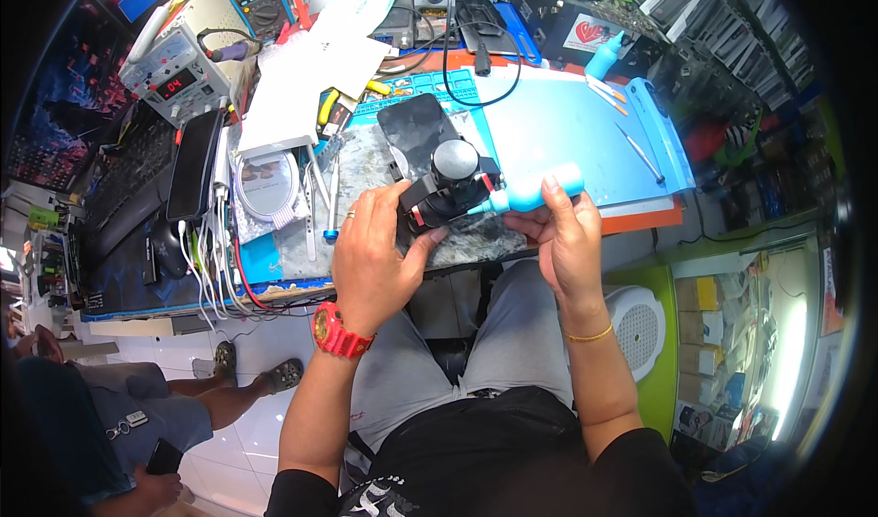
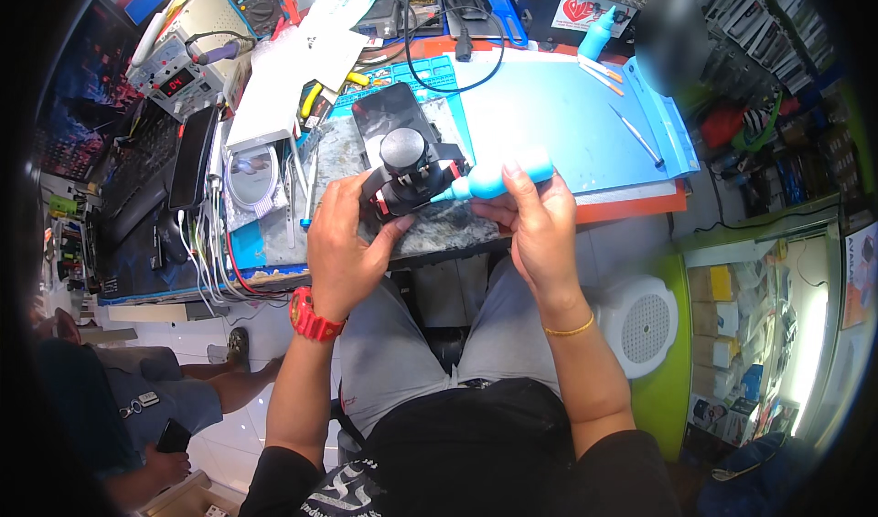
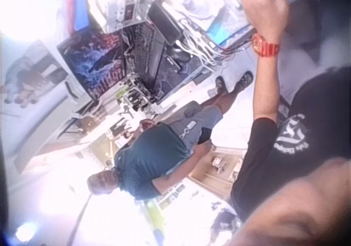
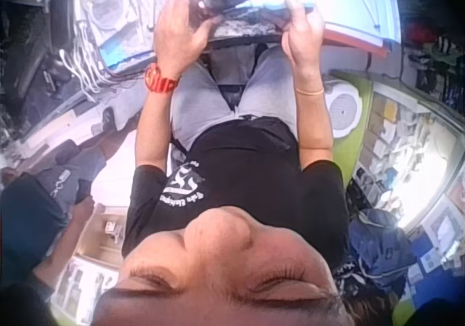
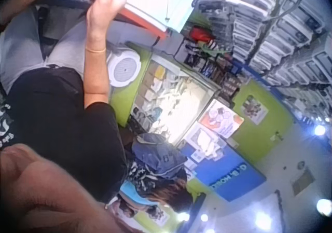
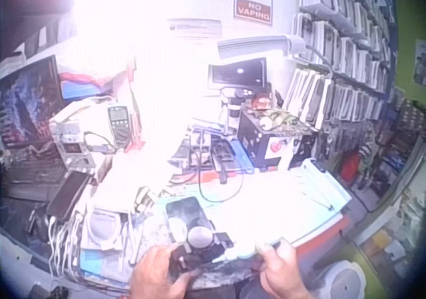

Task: The person uses a screwdriver to work on the internal components of a disassembled mobile phone and applies liquid from a blue bottle to parts of the device.

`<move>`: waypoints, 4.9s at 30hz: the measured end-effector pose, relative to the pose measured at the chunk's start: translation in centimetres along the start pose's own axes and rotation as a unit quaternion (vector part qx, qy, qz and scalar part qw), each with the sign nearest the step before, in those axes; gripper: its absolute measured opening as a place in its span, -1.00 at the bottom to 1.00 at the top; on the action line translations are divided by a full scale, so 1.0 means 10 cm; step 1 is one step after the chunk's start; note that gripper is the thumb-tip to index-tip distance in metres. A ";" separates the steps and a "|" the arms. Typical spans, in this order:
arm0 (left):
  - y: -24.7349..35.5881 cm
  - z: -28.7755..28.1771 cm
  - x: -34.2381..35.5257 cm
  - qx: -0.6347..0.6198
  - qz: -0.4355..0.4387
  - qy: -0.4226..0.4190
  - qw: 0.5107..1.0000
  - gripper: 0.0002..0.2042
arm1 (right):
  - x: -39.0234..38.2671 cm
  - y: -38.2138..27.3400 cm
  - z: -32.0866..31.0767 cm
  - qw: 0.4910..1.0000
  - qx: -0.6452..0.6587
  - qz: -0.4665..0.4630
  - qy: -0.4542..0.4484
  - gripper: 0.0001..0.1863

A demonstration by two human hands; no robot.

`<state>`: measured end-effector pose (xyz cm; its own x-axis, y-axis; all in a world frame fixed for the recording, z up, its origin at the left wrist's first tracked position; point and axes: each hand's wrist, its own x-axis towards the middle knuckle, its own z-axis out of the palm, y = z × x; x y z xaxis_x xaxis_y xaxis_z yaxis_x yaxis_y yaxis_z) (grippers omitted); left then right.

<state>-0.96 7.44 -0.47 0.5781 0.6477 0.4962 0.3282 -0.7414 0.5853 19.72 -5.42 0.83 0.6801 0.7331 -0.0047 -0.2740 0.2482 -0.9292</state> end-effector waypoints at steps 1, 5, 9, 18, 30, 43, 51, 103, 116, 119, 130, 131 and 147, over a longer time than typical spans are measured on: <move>0.00 0.00 0.00 -0.001 -0.001 0.000 1.000 -0.39 | 0.00 0.00 -0.01 1.000 -0.001 0.001 -0.002 -0.70; -0.01 0.00 -0.01 0.003 0.010 -0.004 1.000 -0.38 | 0.01 -0.01 -0.04 1.000 -0.004 0.005 0.002 -0.71; -0.02 0.01 -0.01 0.001 0.008 -0.004 1.000 -0.38 | 0.01 -0.03 -0.03 1.000 -0.001 0.001 0.001 -0.70; -0.02 0.01 -0.01 0.006 0.006 -0.006 1.000 -0.37 | 0.03 -0.06 -0.09 1.000 0.007 0.003 0.000 -0.68; -0.01 0.00 -0.01 0.004 -0.004 -0.013 1.000 -0.38 | 0.06 -0.03 -0.12 1.000 0.022 0.009 0.007 -0.70; 0.00 0.00 0.00 0.004 0.002 -0.007 1.000 -0.39 | 0.04 -0.01 -0.11 1.000 0.025 0.005 0.010 -0.68; 0.00 0.00 0.00 0.008 0.005 -0.007 1.000 -0.39 | 0.05 -0.01 -0.11 1.000 0.025 0.003 0.011 -0.69; 0.00 0.01 0.02 0.005 0.019 0.014 1.000 -0.40 | 0.16 -0.08 -0.30 1.000 0.004 -0.019 0.012 -0.70; 0.02 0.00 0.01 -0.004 -0.004 -0.007 1.000 -0.41 | 0.18 -0.26 -0.56 0.988 0.134 -0.016 0.075 -0.70; 0.03 0.01 0.00 -0.006 0.000 0.000 1.000 -0.41 | 0.33 -0.34 -0.83 0.979 0.198 0.023 0.032 -0.71; 0.01 0.01 0.00 -0.016 -0.006 -0.004 1.000 -0.42 | 1.00 -0.27 -0.78 0.914 -0.311 -0.260 0.004 -0.36; 0.01 0.00 0.00 -0.020 -0.008 -0.003 1.000 -0.42 | 1.05 -0.22 -0.77 0.891 -0.352 -0.286 0.002 -0.35; 0.03 -0.03 0.00 -0.022 -0.011 -0.003 1.000 -0.40 | 0.49 -0.27 -0.53 0.773 -0.514 -0.345 0.140 -0.34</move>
<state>-1.11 7.28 -0.06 0.5752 0.6629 0.4793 0.3078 -0.7183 0.6239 27.34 -5.87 1.35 0.5826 0.4494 0.6773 0.8070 -0.2204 -0.5479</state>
